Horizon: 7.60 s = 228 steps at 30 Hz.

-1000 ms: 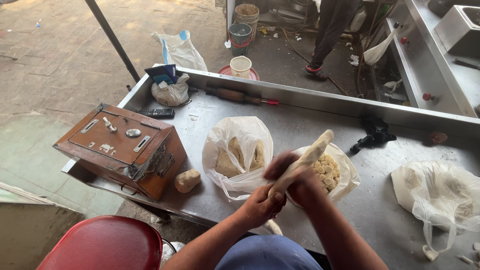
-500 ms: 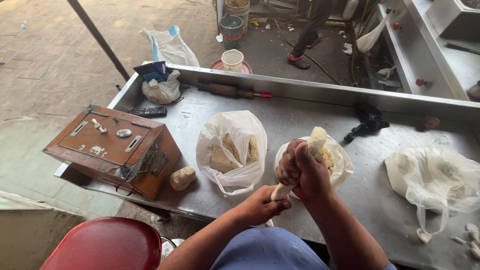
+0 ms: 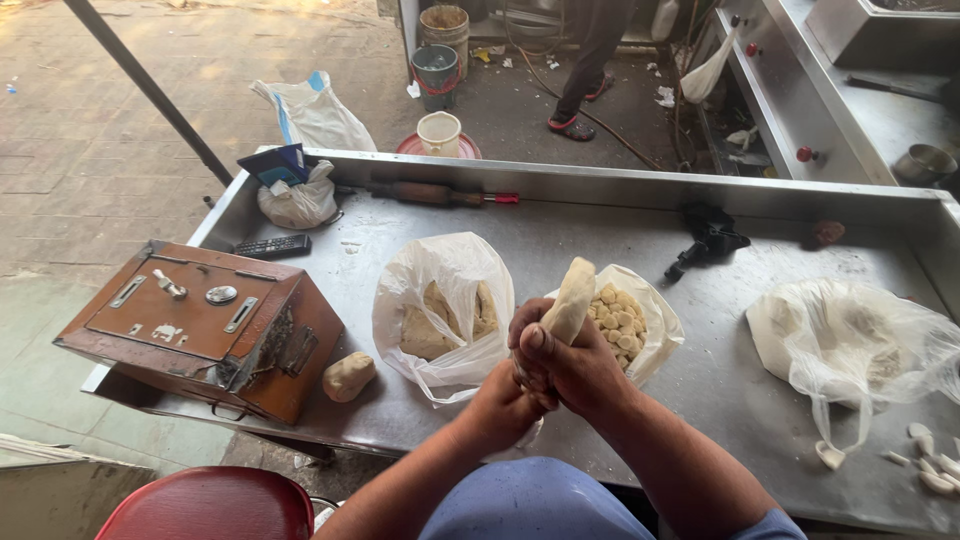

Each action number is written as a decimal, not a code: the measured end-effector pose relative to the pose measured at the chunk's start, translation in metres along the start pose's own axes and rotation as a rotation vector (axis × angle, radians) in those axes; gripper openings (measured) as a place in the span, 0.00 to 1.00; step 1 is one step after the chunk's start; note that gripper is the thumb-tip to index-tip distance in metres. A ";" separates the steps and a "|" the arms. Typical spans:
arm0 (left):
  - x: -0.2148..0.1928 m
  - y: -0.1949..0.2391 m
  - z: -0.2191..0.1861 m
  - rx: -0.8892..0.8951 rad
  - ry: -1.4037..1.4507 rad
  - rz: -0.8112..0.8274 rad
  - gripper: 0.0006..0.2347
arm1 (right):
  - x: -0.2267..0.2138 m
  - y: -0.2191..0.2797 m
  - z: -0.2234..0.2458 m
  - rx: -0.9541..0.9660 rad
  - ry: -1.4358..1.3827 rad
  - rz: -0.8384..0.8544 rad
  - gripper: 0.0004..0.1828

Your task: The person retrieves dough from a plastic bag on a metal counter, rolls it into a log, and tears off small pieces, placing them into a separate bag. The person repeats this process, handling dough and plastic bags throughout the clip.

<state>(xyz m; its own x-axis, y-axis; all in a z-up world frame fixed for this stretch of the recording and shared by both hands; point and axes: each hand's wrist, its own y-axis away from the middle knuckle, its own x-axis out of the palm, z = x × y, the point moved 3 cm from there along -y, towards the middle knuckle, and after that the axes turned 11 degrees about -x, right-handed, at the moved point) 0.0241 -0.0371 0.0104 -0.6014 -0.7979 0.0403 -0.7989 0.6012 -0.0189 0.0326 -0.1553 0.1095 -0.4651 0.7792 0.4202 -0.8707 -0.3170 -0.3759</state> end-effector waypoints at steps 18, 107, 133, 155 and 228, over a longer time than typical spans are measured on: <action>-0.002 0.005 0.035 -0.171 0.187 0.319 0.11 | -0.015 0.012 -0.020 -0.125 0.209 0.069 0.28; -0.004 0.017 0.059 -0.278 -0.239 -0.092 0.10 | -0.032 0.009 0.011 -0.228 -0.108 -0.066 0.22; -0.051 0.032 0.117 -0.369 -0.794 -0.160 0.15 | -0.067 0.039 0.004 -0.220 0.038 -0.183 0.11; -0.064 0.068 0.163 -0.321 -0.936 -0.298 0.13 | -0.173 0.204 -0.045 1.224 1.387 0.075 0.34; -0.017 0.012 0.027 -0.107 -0.069 -0.184 0.18 | 0.009 -0.026 -0.035 0.004 0.010 0.061 0.26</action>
<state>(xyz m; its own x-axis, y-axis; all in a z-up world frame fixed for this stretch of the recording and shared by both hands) 0.0245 -0.0180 -0.0178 -0.4479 -0.8934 -0.0349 -0.8919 0.4436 0.0882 0.0568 -0.1206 0.0942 -0.5159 0.7634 0.3887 -0.8415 -0.3665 -0.3970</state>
